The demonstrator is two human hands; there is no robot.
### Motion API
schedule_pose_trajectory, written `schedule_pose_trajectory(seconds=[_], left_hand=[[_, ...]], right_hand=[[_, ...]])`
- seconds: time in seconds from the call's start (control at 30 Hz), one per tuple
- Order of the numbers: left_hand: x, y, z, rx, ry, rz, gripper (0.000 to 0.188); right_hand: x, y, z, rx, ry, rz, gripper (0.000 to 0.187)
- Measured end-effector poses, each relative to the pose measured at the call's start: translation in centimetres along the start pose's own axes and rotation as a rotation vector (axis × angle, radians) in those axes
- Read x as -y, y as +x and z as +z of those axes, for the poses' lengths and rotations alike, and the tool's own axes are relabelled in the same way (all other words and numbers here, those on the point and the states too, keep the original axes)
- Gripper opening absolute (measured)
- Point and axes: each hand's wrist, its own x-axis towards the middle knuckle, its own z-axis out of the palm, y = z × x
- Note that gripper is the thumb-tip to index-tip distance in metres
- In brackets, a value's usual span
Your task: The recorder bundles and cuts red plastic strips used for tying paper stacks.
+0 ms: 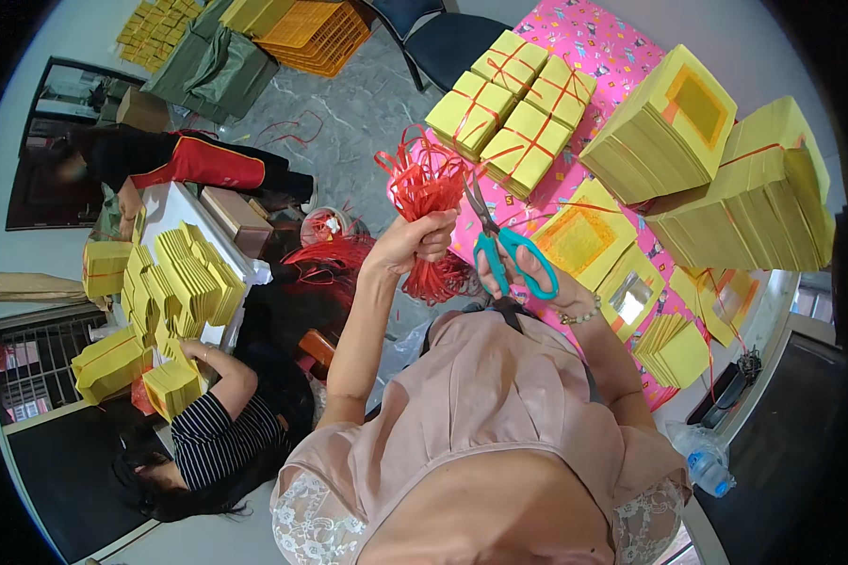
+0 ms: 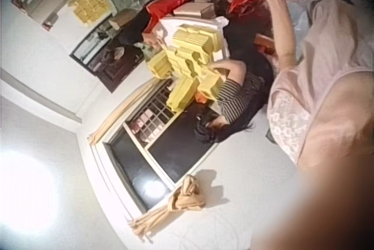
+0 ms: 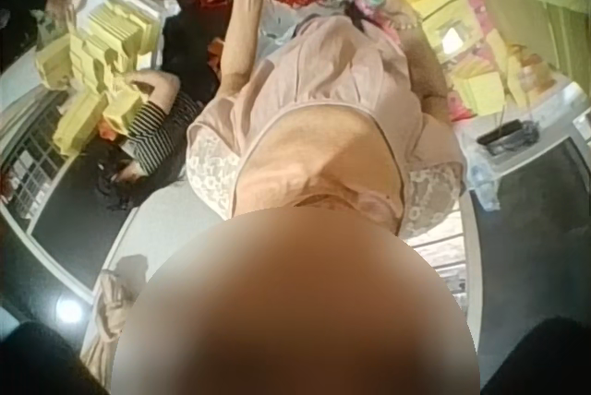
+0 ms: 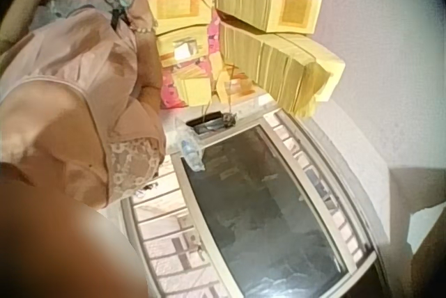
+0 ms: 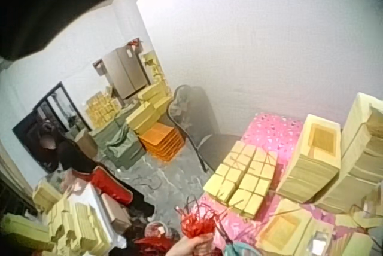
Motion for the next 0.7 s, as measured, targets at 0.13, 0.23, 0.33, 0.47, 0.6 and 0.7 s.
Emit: schedule_pose_trajectory(seconds=[0.13, 0.23, 0.33, 0.47, 0.6, 0.7], left_hand=[[0.1, -0.2, 0.2, -0.004, 0.093, -0.024, 0.011], [0.2, -0.3, 0.3, 0.005, 0.131, -0.034, 0.012], [0.3, -0.3, 0.2, -0.01, 0.145, -0.018, 0.012], [0.2, -0.5, -0.2, 0.012, 0.199, -0.037, 0.014], [0.2, -0.6, -0.4, 0.007, 0.307, -0.018, 0.014], [0.3, -0.3, -0.3, -0.063, 0.421, 0.005, 0.013]], right_hand=[[0.4, 0.4, 0.1, -0.052, 0.019, -0.031, 0.06], [0.5, 0.6, 0.0, -0.111, 0.053, -0.021, 0.058], [0.3, 0.5, 0.0, -0.149, 0.074, 0.014, 0.058], [0.2, -0.3, -0.3, -0.128, 0.094, 0.008, 0.061], [0.7, -1.1, 0.0, -0.112, 0.183, -0.088, 0.068], [1.9, -2.1, 0.5, -0.14, 0.099, -0.211, 0.068]])
